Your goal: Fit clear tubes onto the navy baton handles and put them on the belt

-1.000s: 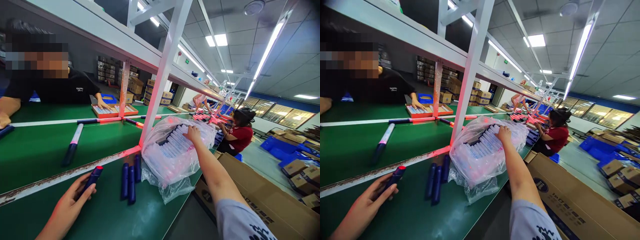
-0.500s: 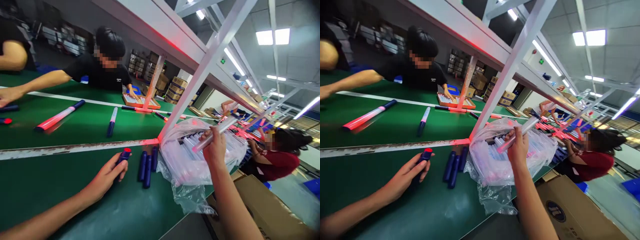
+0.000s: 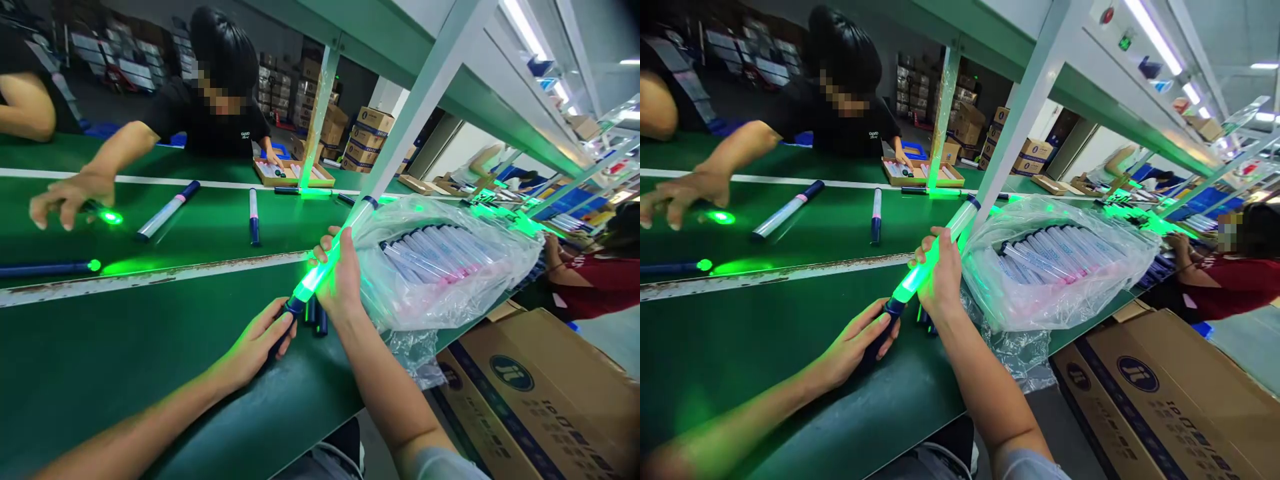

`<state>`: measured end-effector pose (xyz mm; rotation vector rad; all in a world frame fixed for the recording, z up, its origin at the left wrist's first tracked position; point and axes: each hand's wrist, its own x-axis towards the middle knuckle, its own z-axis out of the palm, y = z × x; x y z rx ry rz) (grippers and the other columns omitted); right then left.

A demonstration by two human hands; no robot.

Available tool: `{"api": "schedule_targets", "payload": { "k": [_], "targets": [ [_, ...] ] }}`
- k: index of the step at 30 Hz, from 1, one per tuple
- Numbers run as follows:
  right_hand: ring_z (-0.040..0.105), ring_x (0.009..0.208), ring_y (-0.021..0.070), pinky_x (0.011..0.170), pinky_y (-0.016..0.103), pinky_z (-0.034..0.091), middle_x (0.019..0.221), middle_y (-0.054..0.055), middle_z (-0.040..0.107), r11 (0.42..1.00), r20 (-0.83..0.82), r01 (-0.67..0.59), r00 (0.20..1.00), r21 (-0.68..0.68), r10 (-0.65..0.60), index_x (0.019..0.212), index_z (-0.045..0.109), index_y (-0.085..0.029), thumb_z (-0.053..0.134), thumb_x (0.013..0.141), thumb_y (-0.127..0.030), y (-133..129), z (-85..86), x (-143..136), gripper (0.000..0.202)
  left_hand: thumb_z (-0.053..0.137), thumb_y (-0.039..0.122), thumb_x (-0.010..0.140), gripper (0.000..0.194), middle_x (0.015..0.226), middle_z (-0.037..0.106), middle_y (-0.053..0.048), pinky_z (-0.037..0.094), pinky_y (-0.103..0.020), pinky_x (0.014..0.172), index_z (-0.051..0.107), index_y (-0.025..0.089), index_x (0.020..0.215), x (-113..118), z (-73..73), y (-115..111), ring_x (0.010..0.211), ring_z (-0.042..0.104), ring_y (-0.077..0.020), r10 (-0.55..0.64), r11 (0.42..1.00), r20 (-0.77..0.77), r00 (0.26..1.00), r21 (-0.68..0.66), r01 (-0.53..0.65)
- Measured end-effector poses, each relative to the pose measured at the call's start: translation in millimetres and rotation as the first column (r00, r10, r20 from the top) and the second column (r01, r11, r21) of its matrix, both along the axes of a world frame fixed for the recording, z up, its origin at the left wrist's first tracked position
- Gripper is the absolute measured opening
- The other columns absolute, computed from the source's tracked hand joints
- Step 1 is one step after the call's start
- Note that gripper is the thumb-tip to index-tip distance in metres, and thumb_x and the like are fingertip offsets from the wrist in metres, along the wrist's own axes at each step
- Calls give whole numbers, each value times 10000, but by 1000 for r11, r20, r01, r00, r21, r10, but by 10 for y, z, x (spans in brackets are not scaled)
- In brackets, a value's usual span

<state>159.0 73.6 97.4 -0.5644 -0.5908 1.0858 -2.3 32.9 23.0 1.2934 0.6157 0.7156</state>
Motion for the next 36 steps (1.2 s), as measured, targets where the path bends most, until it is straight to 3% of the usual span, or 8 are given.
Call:
{"api": "schedule_targets", "payload": {
  "k": [4,8,18,24,26,30,33,36],
  "targets": [
    [422,534,51,502,170,422,723,-81,448,997,63,79,995,-4,-79,969,547,-239,695,886,-557,-14,22,-40,361,433,530,1036,397,885,580,-3,430,-278,629,504,210,1261,9,-2,-11,683,533,-144,130,964,-209,969,256,-74],
    [425,523,55,471,171,393,713,-82,462,983,132,182,975,-2,-180,928,507,-243,679,899,-548,-25,12,-102,351,356,461,1063,401,968,664,-51,440,-341,735,475,200,1342,44,-32,-34,846,640,-233,346,816,-425,836,576,-45],
    [413,487,50,465,174,385,688,-92,452,973,148,216,963,84,-227,928,484,-250,634,960,-474,-217,-117,-273,271,339,432,1052,446,1108,720,-124,537,-397,852,453,146,1374,41,-273,-59,986,708,-279,381,760,-368,848,646,-62],
    [488,487,73,489,210,422,723,-68,544,978,294,-96,955,184,38,1057,535,-272,645,970,-417,-483,9,-175,202,331,495,1052,506,1322,655,-168,521,-418,1007,394,176,1440,-99,-538,-183,1154,658,-277,337,783,-317,887,617,-77],
    [551,518,103,496,236,458,741,-41,586,964,355,-145,933,222,58,1099,559,-275,661,955,-424,-604,148,-94,231,322,527,1047,517,1293,669,-160,544,-378,974,387,200,1442,-105,-493,-197,1118,673,-259,236,770,-303,923,638,12],
    [491,386,117,386,242,423,591,-49,541,943,394,-153,919,296,26,1049,628,-283,681,921,-456,-794,376,-33,221,402,705,960,626,1170,709,-134,585,-336,841,445,225,1361,76,-155,-154,968,712,-252,13,735,-218,976,664,138],
    [432,339,130,331,253,351,548,-47,514,966,383,-124,923,229,28,1016,640,-302,712,887,-469,-898,431,-109,223,274,768,953,660,1046,737,-136,582,-367,819,518,212,1213,299,-5,-136,889,721,-271,27,688,-105,994,723,58],
    [405,342,135,345,272,343,538,-51,484,984,370,-40,928,176,-28,999,635,-320,722,880,-456,-914,398,-125,200,145,765,958,699,912,734,-133,563,-385,768,539,205,1101,423,-63,-151,783,700,-269,134,620,-61,989,784,-35]
  ]
}}
